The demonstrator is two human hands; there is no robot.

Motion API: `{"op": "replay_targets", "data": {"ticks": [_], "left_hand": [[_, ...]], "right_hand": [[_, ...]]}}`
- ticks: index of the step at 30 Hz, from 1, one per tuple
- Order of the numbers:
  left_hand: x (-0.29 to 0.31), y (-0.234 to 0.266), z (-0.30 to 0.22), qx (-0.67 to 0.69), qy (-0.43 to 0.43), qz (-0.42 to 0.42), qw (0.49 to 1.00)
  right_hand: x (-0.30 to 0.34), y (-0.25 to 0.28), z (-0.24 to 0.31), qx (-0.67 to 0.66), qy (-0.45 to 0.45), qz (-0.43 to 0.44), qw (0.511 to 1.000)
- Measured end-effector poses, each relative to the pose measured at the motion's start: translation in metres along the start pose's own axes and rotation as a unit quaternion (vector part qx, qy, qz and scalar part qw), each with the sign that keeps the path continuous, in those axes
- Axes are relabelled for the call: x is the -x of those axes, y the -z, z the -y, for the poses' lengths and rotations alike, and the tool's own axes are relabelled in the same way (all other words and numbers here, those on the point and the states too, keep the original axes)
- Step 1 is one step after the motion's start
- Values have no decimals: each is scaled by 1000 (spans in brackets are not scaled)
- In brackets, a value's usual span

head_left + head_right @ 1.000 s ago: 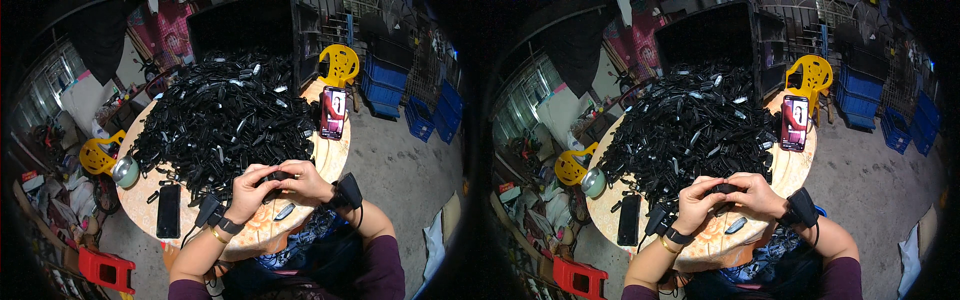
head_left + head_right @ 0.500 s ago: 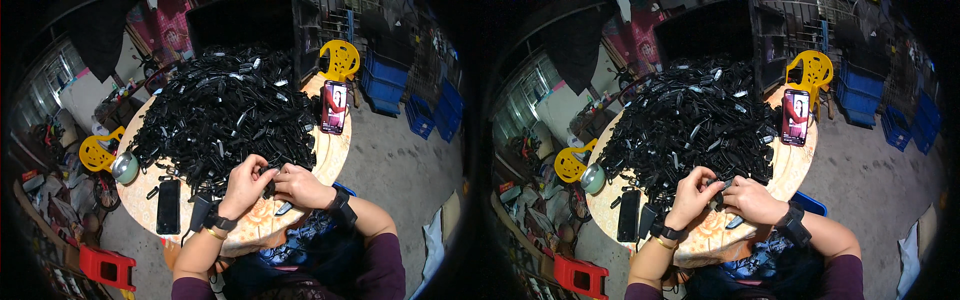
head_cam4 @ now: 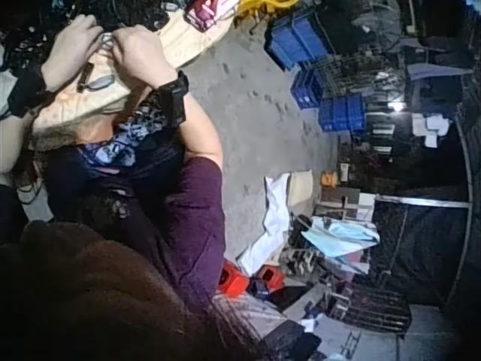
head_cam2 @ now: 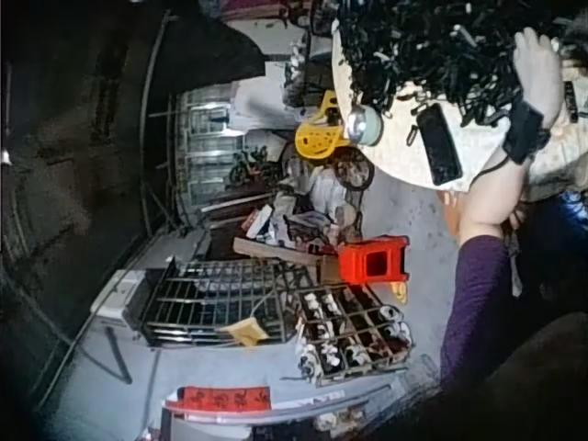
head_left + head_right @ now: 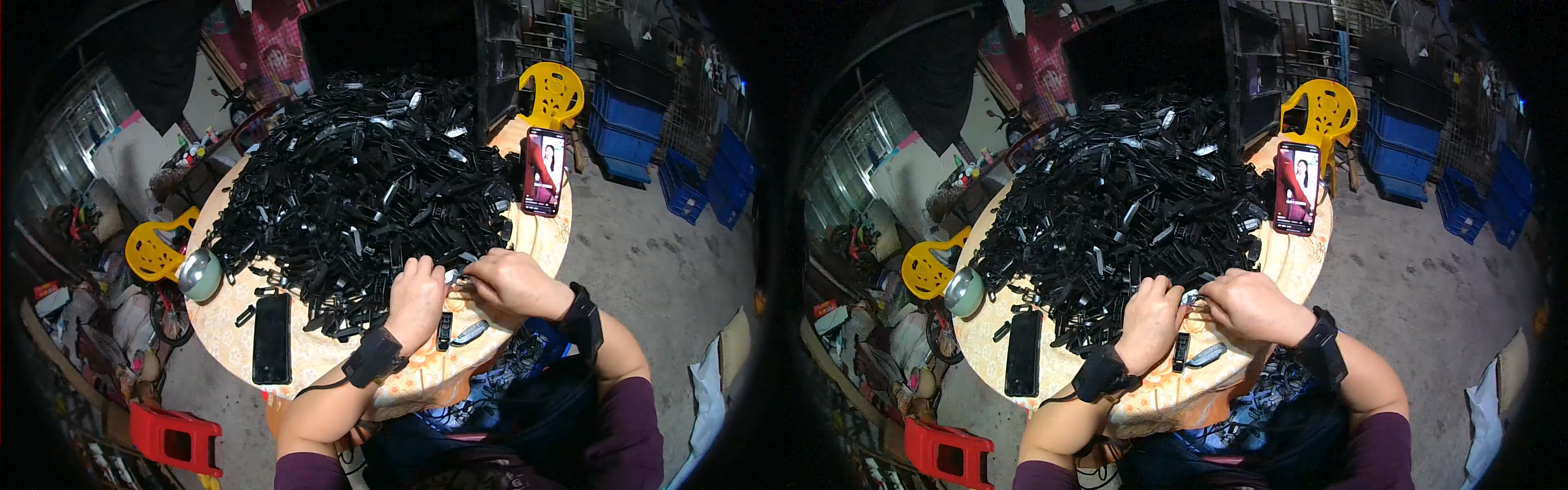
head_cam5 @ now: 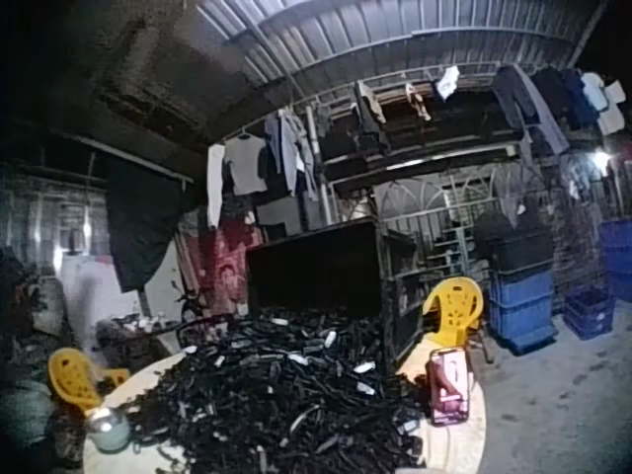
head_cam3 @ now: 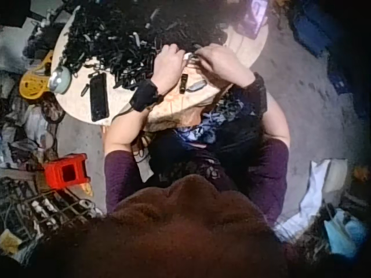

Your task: Sorting and inspecting a large pile of black plastic or metal buckle components on a table.

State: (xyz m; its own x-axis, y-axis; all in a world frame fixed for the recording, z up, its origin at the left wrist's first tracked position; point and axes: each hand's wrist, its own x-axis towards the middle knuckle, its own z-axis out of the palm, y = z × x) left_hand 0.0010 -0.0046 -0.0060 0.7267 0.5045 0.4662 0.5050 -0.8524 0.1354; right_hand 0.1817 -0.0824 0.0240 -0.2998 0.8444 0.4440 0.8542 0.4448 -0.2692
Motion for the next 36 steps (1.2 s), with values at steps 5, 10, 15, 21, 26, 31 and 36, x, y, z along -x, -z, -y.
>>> {"op": "replay_targets", "data": {"ticks": [5,10,15,21,26,31,36], "left_hand": [[2,-2,-6,40,-8,-48,998],[2,11,-2,188,62,-161,967],[-2,19,-10,500,219,-146,825],[3,13,0,570,197,-84,793],[6,14,-6,570,206,-81,791],[5,14,-10,591,223,-76,772],[3,23,-1,664,204,-60,717]], "right_hand": [[-5,-8,6,-19,-30,-46,998],[-8,-18,0,-179,-69,-148,970],[-7,-27,4,-286,-111,-159,938],[-8,-33,6,-315,-83,-178,928],[-9,-32,14,-236,-53,-214,946],[-7,-30,24,-160,-26,-241,957],[-7,-25,19,-232,-80,-163,956]]}}
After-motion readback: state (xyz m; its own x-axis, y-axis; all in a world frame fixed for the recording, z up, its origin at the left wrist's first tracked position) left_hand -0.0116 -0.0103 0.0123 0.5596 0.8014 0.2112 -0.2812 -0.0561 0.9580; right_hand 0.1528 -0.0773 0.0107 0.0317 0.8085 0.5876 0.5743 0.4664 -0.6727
